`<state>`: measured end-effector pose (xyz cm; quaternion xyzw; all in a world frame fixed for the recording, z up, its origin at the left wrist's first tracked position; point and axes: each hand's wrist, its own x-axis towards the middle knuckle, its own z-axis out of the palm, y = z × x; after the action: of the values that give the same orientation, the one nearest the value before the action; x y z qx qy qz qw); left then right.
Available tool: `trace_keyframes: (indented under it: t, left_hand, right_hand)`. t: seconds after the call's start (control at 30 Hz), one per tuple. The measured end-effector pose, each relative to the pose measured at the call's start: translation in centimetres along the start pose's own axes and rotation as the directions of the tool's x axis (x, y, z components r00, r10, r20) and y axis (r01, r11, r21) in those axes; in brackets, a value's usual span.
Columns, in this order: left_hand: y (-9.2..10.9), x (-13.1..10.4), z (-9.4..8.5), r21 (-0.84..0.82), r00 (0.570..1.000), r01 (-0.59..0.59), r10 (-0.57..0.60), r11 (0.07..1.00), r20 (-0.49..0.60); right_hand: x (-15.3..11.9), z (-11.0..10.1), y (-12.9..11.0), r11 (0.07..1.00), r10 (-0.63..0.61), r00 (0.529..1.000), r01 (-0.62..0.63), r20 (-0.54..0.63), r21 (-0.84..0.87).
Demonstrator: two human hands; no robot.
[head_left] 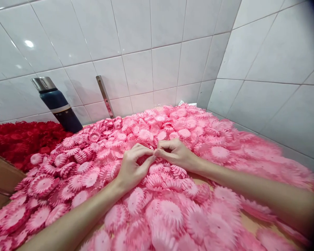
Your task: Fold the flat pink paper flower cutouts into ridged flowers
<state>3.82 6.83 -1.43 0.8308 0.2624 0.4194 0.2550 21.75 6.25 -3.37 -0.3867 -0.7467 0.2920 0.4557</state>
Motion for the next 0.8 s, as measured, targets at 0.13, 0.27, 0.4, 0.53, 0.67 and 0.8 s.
trace_keyframes:
  t: [0.13,0.27,0.4,0.53,0.67,0.8]
  left_hand:
    - [-0.1,0.0,0.0,0.023,0.996,0.064,-0.062,0.998,-0.068]
    - [-0.2,-0.1,0.0,0.015,0.986,0.113,-0.111,0.993,-0.126]
    - [0.0,-0.1,0.0,0.032,0.977,0.121,-0.113,0.992,-0.183]
    - [0.2,-0.1,0.0,0.032,0.967,0.13,-0.12,0.991,-0.223]
    - [0.2,0.0,0.0,0.021,0.942,0.174,-0.161,0.984,-0.294]
    - [0.0,-0.2,0.1,0.033,0.935,0.139,-0.121,0.99,-0.335]
  right_hand:
    - [0.0,-0.1,-0.3,1.0,-0.006,1.0,0.006,-0.02,0.006]
    - [0.1,-0.1,-0.9,1.0,-0.013,1.0,0.013,-0.016,0.014]
    - [0.1,-0.1,-1.1,0.999,-0.015,0.997,0.018,-0.072,0.041]
    - [0.2,-0.2,-1.1,0.998,0.001,0.996,0.005,-0.092,0.059]
    - [0.3,-0.2,-1.1,0.998,0.012,0.991,-0.005,-0.133,0.055]
    - [0.5,-0.3,-0.7,0.998,0.054,0.979,-0.045,-0.195,0.049]
